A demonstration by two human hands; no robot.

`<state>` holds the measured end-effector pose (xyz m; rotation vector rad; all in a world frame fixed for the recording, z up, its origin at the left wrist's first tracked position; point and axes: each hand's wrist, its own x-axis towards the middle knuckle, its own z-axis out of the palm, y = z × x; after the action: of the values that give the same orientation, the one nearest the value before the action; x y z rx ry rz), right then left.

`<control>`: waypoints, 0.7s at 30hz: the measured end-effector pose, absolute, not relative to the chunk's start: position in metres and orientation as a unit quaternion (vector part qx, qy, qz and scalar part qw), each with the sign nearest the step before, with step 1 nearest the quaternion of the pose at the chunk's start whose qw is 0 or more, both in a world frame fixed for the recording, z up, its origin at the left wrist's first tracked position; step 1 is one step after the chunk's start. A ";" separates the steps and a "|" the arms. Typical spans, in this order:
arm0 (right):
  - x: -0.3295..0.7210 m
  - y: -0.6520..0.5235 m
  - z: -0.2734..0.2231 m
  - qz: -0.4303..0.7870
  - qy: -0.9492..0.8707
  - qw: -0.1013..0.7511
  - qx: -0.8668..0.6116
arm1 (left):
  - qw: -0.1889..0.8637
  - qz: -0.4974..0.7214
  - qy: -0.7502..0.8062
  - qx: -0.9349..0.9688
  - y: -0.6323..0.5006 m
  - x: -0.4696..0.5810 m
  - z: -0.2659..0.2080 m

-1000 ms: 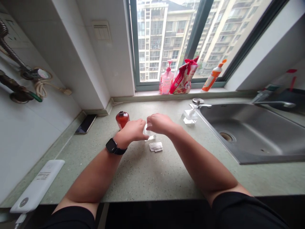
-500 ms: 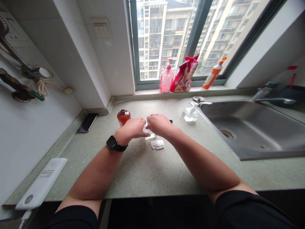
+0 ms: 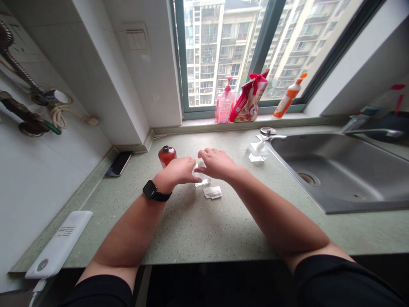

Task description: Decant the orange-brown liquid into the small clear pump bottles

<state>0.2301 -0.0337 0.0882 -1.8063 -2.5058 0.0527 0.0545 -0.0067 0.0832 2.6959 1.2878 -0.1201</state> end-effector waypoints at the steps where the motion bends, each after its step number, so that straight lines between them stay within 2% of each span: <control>1: 0.232 -0.033 0.089 0.018 -0.811 0.023 -0.584 | 0.075 -0.039 0.427 0.901 -0.006 0.054 0.082; 7: 0.248 -0.033 0.094 0.023 -0.807 0.002 -0.590 | 0.081 -0.029 0.422 0.903 -0.004 0.052 0.079; 16: 0.234 -0.032 0.088 0.047 -0.805 0.030 -0.590 | 0.084 -0.041 0.428 0.899 -0.005 0.054 0.082; 21: 0.251 -0.028 0.094 0.055 -0.791 0.018 -0.610 | 0.090 -0.034 0.425 0.900 -0.005 0.052 0.081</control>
<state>0.2506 -0.0279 0.0943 -1.8934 -2.4552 0.1723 0.0521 -0.0047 0.0809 2.6758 1.2630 -0.1009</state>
